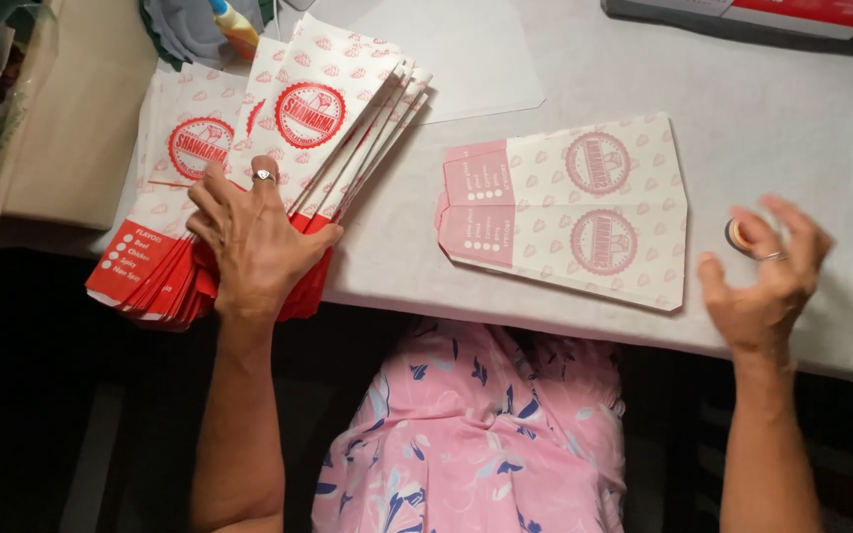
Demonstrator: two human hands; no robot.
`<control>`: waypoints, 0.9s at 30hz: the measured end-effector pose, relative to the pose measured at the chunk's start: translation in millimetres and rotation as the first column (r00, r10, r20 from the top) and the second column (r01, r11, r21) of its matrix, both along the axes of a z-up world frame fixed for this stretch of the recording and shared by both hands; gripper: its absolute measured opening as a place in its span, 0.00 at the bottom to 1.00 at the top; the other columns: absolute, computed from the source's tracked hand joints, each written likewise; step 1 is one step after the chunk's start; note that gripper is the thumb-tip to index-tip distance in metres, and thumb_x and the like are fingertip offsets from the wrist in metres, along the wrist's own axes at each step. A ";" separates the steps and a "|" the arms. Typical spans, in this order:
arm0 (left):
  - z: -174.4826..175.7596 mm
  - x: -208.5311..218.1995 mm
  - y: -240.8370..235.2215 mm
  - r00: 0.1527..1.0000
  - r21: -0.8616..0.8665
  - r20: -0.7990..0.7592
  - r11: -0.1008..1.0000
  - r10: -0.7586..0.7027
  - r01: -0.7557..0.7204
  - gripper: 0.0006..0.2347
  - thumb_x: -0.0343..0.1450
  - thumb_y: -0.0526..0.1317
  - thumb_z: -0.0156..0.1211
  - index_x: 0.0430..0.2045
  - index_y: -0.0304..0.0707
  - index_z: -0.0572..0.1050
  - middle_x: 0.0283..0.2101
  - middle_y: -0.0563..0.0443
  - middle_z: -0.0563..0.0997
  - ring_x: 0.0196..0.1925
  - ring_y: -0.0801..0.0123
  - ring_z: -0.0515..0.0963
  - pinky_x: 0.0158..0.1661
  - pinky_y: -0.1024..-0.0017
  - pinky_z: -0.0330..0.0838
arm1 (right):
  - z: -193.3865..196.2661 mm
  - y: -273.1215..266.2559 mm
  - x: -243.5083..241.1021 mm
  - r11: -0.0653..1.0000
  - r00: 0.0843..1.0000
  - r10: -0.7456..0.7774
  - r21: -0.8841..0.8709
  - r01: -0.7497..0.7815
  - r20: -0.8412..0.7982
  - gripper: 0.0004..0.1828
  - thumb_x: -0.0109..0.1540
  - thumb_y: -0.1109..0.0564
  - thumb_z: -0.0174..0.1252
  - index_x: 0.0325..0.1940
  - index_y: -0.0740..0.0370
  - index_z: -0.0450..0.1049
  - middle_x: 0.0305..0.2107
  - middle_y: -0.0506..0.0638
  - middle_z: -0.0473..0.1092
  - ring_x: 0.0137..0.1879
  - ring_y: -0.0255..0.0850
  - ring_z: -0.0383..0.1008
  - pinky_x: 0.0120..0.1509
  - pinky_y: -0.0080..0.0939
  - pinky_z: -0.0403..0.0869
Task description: Manually folding paper shawarma wrappers and applying adhesive labels and stickers to secure them.
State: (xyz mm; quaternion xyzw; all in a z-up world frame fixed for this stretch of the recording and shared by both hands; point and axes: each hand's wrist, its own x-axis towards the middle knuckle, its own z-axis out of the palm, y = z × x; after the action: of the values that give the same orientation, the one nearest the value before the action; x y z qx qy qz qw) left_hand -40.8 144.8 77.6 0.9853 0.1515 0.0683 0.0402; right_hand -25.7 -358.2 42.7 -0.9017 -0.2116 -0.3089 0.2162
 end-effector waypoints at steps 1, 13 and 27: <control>2.8 0.9 -1.0 1.000 0.001 -0.003 1.000 -0.005 0.005 0.43 0.54 0.65 0.75 0.58 0.38 0.65 0.60 0.23 0.59 0.59 0.33 0.59 0.52 0.37 0.59 | 5.1 12.4 -5.5 1.000 1.000 -0.005 0.001 0.005 -0.003 0.22 0.57 0.76 0.62 0.57 0.86 0.79 0.59 0.74 0.66 0.67 0.64 0.60 0.52 0.55 0.83; -10.3 -0.7 0.0 0.979 0.024 0.202 1.000 -0.012 0.007 0.36 0.52 0.63 0.84 0.41 0.35 0.73 0.44 0.39 0.70 0.47 0.48 0.69 0.48 0.55 0.68 | 14.9 65.9 -21.2 0.916 0.924 0.339 -0.163 -0.368 -0.180 0.13 0.61 0.59 0.70 0.46 0.68 0.78 0.48 0.57 0.75 0.54 0.54 0.74 0.62 0.50 0.75; -15.9 5.8 -4.8 0.929 -0.047 0.367 0.997 -0.043 0.065 0.43 0.44 0.53 0.89 0.47 0.28 0.71 0.45 0.41 0.63 0.48 0.52 0.64 0.57 0.57 0.62 | 12.7 70.6 -25.6 0.946 0.913 0.307 -0.022 -0.324 -0.270 0.14 0.60 0.64 0.70 0.49 0.69 0.79 0.49 0.59 0.75 0.57 0.53 0.72 0.66 0.49 0.73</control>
State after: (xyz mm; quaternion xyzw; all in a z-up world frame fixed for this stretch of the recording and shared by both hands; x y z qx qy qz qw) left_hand -35.0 140.0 61.8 0.9575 0.1163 0.2448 0.0984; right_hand -51.3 -287.6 55.4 -0.8953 -0.3340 -0.1401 0.2593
